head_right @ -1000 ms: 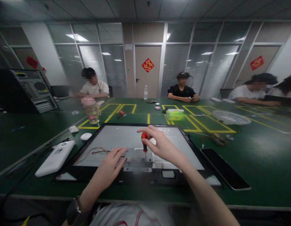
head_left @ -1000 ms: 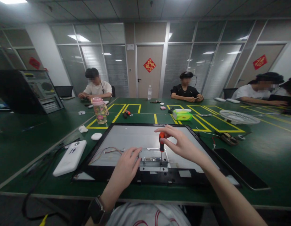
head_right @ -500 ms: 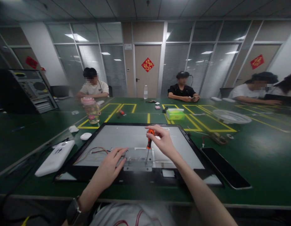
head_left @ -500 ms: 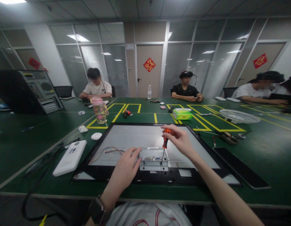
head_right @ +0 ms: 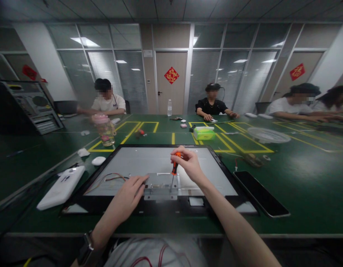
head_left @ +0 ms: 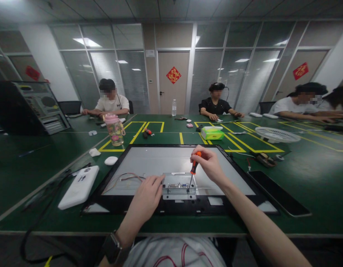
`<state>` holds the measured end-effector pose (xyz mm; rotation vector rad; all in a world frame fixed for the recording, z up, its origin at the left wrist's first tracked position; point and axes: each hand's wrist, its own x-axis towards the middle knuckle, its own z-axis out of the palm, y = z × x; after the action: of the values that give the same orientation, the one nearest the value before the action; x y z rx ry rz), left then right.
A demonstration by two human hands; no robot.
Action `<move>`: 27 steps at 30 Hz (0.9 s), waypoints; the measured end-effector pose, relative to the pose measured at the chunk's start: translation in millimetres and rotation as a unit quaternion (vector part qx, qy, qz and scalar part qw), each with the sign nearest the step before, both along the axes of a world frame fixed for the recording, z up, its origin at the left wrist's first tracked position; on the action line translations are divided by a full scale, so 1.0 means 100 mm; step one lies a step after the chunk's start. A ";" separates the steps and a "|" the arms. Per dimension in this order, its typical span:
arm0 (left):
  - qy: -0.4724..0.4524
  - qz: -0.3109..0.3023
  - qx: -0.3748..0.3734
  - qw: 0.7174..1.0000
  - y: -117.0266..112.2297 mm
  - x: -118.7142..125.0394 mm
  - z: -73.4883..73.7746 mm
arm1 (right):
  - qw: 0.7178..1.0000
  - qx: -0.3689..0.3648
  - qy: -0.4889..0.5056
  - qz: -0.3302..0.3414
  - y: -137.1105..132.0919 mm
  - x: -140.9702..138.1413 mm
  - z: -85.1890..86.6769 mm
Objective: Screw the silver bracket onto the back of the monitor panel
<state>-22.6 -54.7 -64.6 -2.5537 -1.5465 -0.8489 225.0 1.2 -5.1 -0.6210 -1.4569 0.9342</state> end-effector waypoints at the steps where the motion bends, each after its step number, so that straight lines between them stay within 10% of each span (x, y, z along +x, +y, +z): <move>1: 0.002 0.001 -0.003 1.000 0.00 0.00 0.00 | 1.000 0.012 -0.001 -0.021 0.00 0.00 -0.01; 27: 0.033 0.010 -0.049 0.998 -0.02 0.02 0.06 | 0.995 -0.037 0.055 0.077 0.01 -0.03 -0.03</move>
<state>-20.6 -56.9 -58.7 -2.5993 -1.6314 -0.6949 221.7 1.7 -8.5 -0.5089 -1.3902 1.1303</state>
